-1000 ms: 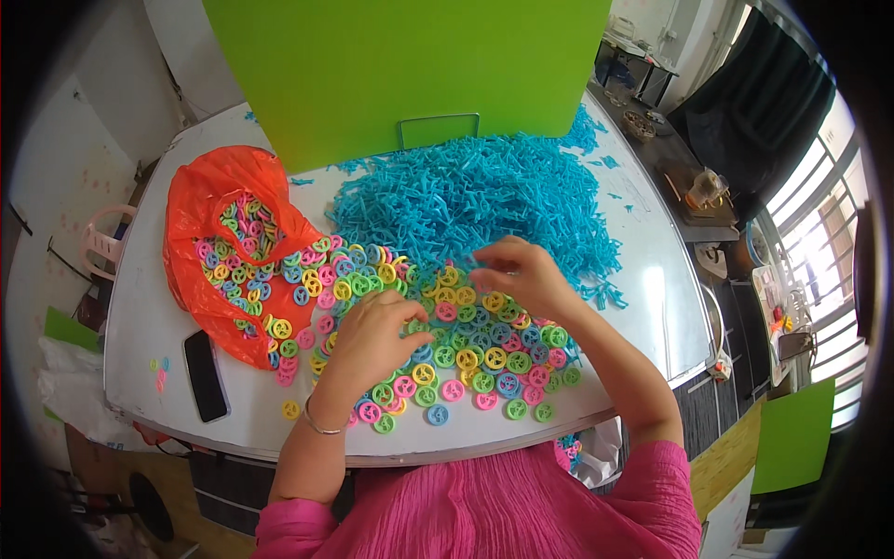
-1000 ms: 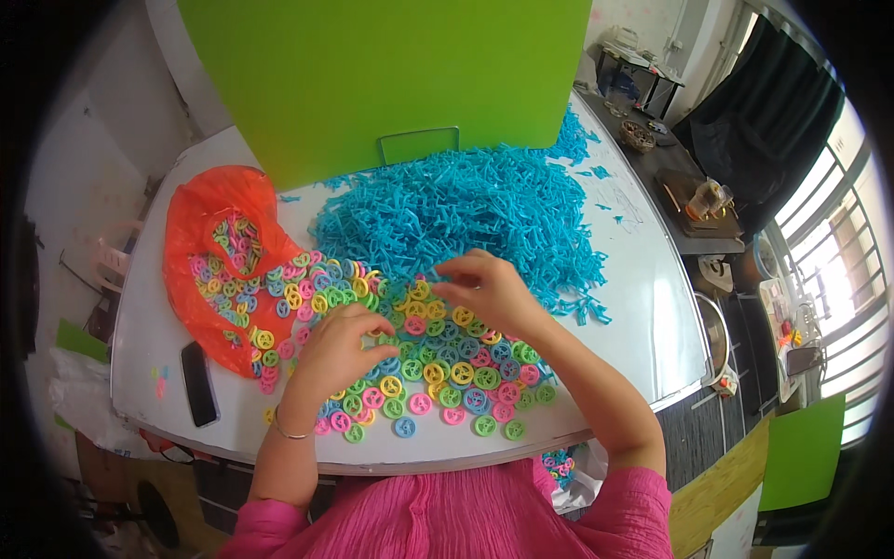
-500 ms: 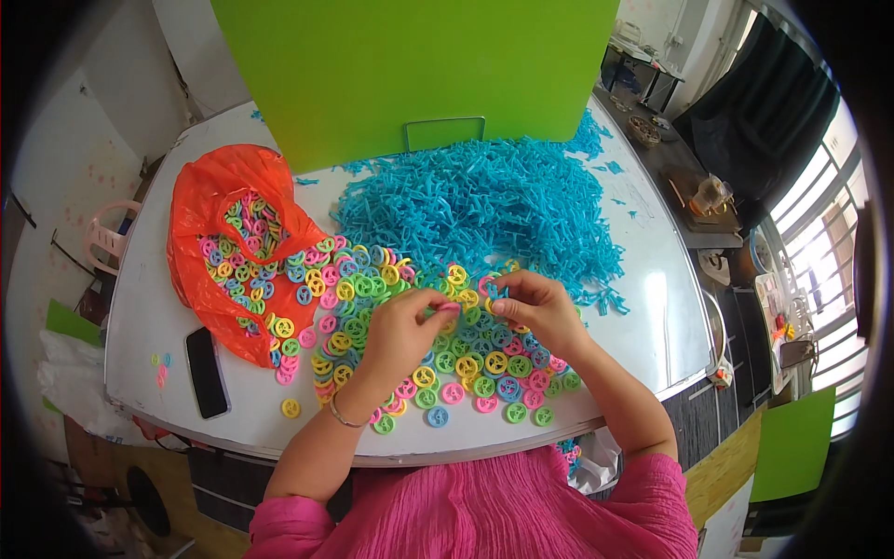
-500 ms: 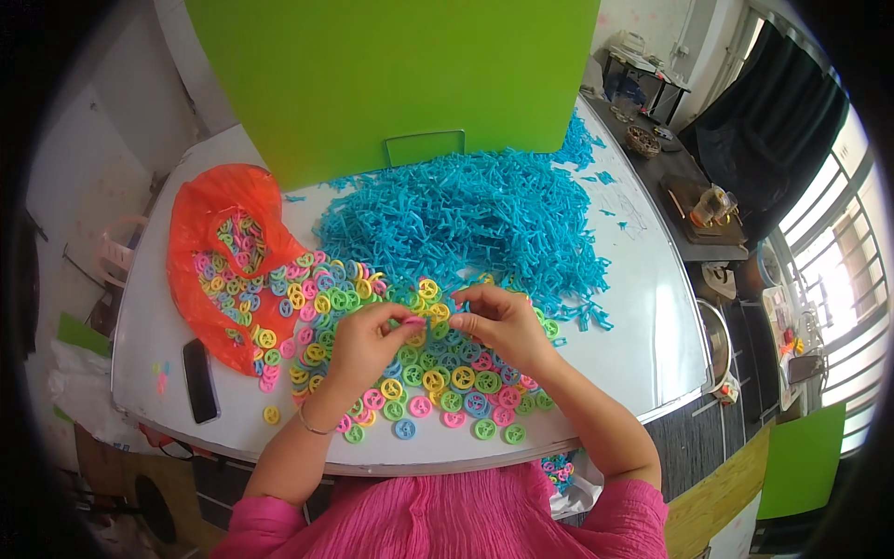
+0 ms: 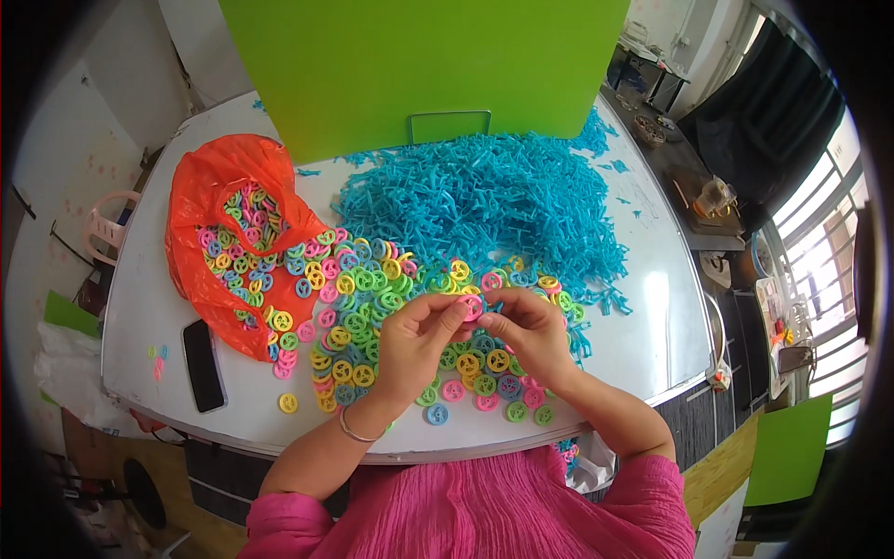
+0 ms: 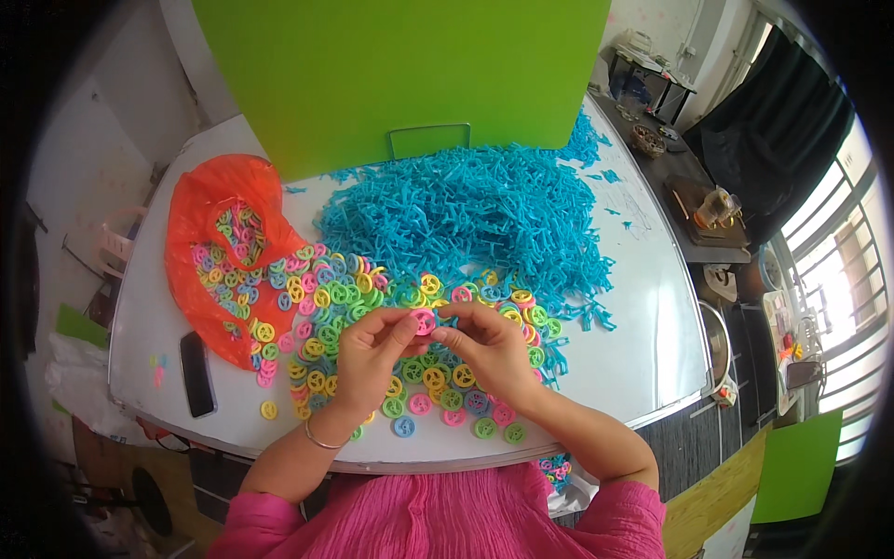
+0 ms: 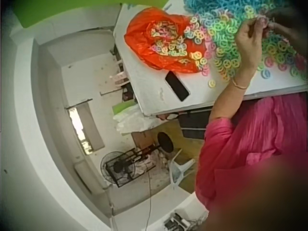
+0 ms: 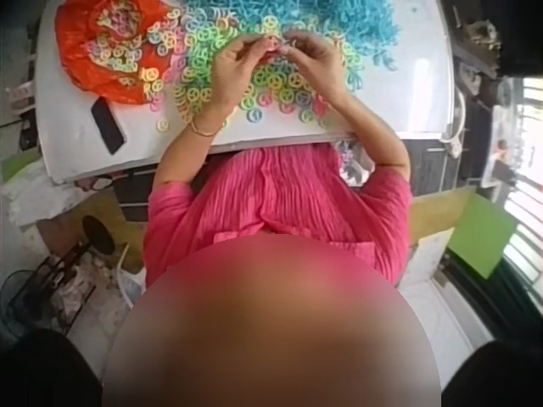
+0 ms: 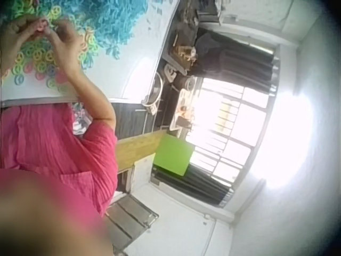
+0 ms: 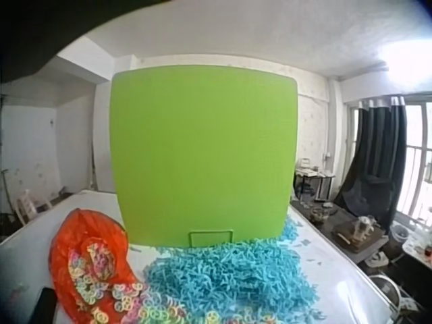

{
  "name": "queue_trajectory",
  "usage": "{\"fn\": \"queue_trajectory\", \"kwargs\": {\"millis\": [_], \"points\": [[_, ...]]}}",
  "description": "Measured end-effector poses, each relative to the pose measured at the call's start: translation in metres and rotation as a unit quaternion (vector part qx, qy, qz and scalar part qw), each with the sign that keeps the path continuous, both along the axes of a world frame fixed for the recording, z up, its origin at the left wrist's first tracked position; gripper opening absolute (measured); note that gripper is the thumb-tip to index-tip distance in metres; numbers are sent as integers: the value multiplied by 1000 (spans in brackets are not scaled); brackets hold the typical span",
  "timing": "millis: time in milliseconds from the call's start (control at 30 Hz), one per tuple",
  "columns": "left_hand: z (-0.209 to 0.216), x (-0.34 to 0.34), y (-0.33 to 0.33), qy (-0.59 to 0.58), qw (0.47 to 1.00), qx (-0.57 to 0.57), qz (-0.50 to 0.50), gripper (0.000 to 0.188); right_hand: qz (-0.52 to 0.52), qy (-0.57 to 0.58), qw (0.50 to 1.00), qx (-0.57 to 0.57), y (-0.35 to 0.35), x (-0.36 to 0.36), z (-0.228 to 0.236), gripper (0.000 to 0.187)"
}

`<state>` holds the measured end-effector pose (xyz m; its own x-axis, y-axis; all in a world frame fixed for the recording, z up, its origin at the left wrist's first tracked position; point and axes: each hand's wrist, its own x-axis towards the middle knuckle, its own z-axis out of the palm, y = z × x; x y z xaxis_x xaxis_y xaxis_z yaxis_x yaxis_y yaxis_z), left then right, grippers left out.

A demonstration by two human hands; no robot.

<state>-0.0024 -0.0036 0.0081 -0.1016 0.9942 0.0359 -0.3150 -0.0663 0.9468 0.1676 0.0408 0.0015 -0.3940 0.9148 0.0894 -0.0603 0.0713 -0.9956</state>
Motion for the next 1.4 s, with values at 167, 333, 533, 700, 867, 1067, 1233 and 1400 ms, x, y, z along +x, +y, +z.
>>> {"fn": "queue_trajectory", "kwargs": {"millis": [167, 333, 533, 700, 867, 1067, 1233, 1400], "points": [[1, -1, -3, 59, 998, 23, 18, 17, 26, 23, 999, -17, -3, 0, -3, 23], [-8, 3, -4, 162, 983, 79, 42, 14, 31, -30, 999, 4, -2, -1, -12, 20], [1, -5, -3, 130, 990, 38, 28, 14, -4, -267, 907, 325, -3, 5, 13, 20], [-3, -1, -1, 96, 993, 63, 31, 15, 24, -133, 987, 86, -2, 3, 11, 21], [-8, 4, -4, 110, 990, 77, 44, 15, 66, -69, 991, -99, -1, 5, 12, 24], [-10, 3, -5, 123, 989, 78, 35, 13, -18, -163, 978, 132, -9, 1, 19, 20], [-8, 3, -5, 139, 984, 102, 36, 11, -33, -249, 896, 366, -5, 4, 26, 24], [-9, 5, -4, 176, 970, 162, 40, 13, -37, -230, 914, 331, -6, 4, 24, 23]]}}
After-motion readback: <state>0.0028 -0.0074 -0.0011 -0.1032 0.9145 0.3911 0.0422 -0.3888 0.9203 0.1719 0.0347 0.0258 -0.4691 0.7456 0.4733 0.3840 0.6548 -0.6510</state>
